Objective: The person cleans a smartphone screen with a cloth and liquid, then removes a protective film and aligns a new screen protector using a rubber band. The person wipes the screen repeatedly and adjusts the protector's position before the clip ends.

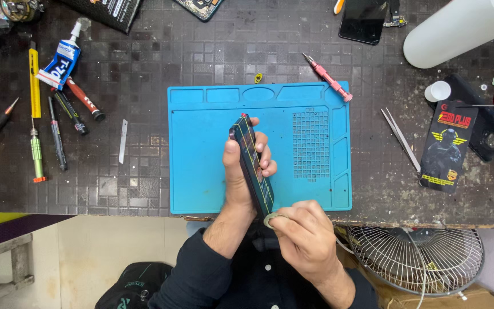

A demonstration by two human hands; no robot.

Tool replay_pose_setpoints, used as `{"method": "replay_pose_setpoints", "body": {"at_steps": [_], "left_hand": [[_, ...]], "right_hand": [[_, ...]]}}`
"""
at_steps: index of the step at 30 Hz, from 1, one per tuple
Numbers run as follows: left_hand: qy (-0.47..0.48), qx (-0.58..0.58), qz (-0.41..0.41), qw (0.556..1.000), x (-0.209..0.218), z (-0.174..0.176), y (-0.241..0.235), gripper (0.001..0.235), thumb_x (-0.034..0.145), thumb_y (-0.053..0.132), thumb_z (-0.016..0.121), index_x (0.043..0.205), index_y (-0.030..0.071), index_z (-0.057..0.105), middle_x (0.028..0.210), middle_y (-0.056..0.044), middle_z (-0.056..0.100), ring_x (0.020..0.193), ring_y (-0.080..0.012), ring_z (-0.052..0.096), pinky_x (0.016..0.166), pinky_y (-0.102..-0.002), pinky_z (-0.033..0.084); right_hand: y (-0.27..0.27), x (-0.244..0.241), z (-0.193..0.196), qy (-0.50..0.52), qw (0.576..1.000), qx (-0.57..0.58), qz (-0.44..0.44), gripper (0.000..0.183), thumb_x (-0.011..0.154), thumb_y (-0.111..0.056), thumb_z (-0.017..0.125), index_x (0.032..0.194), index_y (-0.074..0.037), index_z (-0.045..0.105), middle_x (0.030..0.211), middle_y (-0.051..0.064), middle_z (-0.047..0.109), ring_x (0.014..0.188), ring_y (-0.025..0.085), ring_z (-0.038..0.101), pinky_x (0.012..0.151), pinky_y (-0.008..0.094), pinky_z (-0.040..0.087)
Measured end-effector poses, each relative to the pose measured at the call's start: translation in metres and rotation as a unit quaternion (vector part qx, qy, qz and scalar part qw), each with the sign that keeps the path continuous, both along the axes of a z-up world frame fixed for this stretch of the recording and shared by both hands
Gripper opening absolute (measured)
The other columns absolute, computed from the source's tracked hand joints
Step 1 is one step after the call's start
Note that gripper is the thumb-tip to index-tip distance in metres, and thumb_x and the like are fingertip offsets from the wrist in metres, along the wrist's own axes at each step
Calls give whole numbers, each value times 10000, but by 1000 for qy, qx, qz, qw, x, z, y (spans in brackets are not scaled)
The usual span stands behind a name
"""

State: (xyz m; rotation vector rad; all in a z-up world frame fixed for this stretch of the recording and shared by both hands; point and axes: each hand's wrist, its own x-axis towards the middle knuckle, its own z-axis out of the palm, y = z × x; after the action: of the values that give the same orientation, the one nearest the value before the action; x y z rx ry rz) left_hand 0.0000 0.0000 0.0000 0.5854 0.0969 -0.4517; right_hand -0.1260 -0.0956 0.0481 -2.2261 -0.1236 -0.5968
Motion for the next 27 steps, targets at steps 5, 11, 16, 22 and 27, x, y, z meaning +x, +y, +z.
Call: {"method": "replay_pose_setpoints", "body": {"at_steps": [5,11,16,22,27], "left_hand": [[-26,50,-4,998,-1,11,-1,882,856,683,720,1410,80,392,937,-9,457,702,-74,499,568,-222,461],[-15,41,10,999,0,11,-1,866,855,676,721,1398,88,388,927,-7,455,691,-77,502,559,-224,464],[-9,30,5,999,1,11,0,881,855,681,723,1415,90,388,932,-6,454,702,-68,494,564,-213,454],[-34,60,-2,998,0,14,-4,879,856,687,714,1410,83,398,933,-8,457,702,-66,497,564,-208,462],[-28,54,4,998,2,16,0,874,853,681,713,1399,77,395,924,-7,456,704,-74,508,576,-219,477]], "right_hand": [[-2,33,18,-39,999,-5,-7,232,771,44,803,962,-58,721,956,23,703,842,212,629,740,324,517],[0,52,22,-58,998,-17,-12,226,790,43,802,980,-49,721,956,31,697,841,220,630,733,324,513],[0,27,30,-18,1000,-23,5,209,778,12,810,951,-56,717,921,19,703,819,214,629,717,323,510],[-3,30,26,-15,1000,8,-1,193,796,2,809,955,-55,714,921,27,705,823,209,630,711,315,509],[-4,57,21,-28,999,17,2,163,828,0,805,954,-63,724,926,21,719,822,196,626,716,312,498]]}}
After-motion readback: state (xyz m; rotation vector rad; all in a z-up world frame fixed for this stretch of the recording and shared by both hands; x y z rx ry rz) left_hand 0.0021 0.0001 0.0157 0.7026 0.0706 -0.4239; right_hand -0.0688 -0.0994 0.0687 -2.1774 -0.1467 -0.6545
